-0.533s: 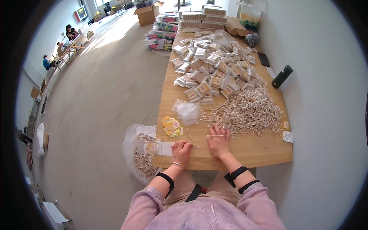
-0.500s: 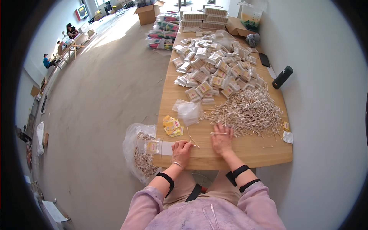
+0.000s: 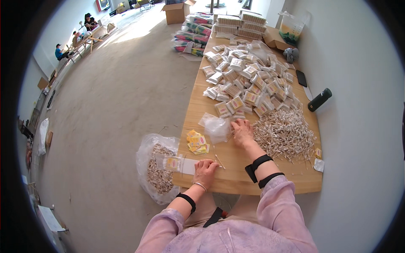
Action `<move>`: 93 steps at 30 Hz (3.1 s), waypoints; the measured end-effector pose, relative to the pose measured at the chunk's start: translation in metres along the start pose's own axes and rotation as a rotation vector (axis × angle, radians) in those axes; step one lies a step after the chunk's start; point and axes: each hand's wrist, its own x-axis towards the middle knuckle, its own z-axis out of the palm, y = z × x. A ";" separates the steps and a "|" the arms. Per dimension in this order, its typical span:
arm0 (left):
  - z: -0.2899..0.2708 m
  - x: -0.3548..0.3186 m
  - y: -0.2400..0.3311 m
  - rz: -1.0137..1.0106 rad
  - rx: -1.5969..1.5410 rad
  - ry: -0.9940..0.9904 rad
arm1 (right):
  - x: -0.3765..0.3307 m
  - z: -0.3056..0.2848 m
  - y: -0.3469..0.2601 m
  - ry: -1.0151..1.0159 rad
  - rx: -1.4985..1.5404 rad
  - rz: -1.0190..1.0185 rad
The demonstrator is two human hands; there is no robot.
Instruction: The person is counting and packaging cotton swabs into small plastic bags at a table.
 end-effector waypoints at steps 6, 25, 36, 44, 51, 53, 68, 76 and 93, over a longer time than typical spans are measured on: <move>-0.008 0.004 0.002 0.015 -0.016 0.026 | -0.016 0.003 0.019 -0.018 0.066 -0.014; -0.008 0.004 0.005 -0.069 -0.075 0.020 | -0.119 0.030 -0.053 0.331 0.216 -0.042; 0.000 0.005 -0.005 0.043 -0.052 0.065 | -0.148 0.029 -0.032 0.356 0.320 0.013; -0.004 0.007 -0.001 0.036 -0.139 0.115 | -0.148 0.035 -0.031 0.428 0.321 0.100; -0.004 0.006 -0.002 0.028 -0.150 0.129 | -0.148 0.034 -0.023 0.470 0.245 0.219; -0.005 0.006 -0.003 0.027 -0.147 0.131 | -0.147 0.032 -0.020 0.478 0.223 0.232; -0.009 0.007 -0.002 0.036 -0.183 0.083 | -0.121 0.034 -0.058 0.303 0.246 0.164; -0.011 0.006 -0.006 0.004 -0.217 0.062 | -0.150 0.019 -0.079 0.226 0.313 0.027; -0.060 -0.016 -0.040 -0.068 -0.048 -0.102 | -0.153 0.035 -0.060 0.355 0.374 0.055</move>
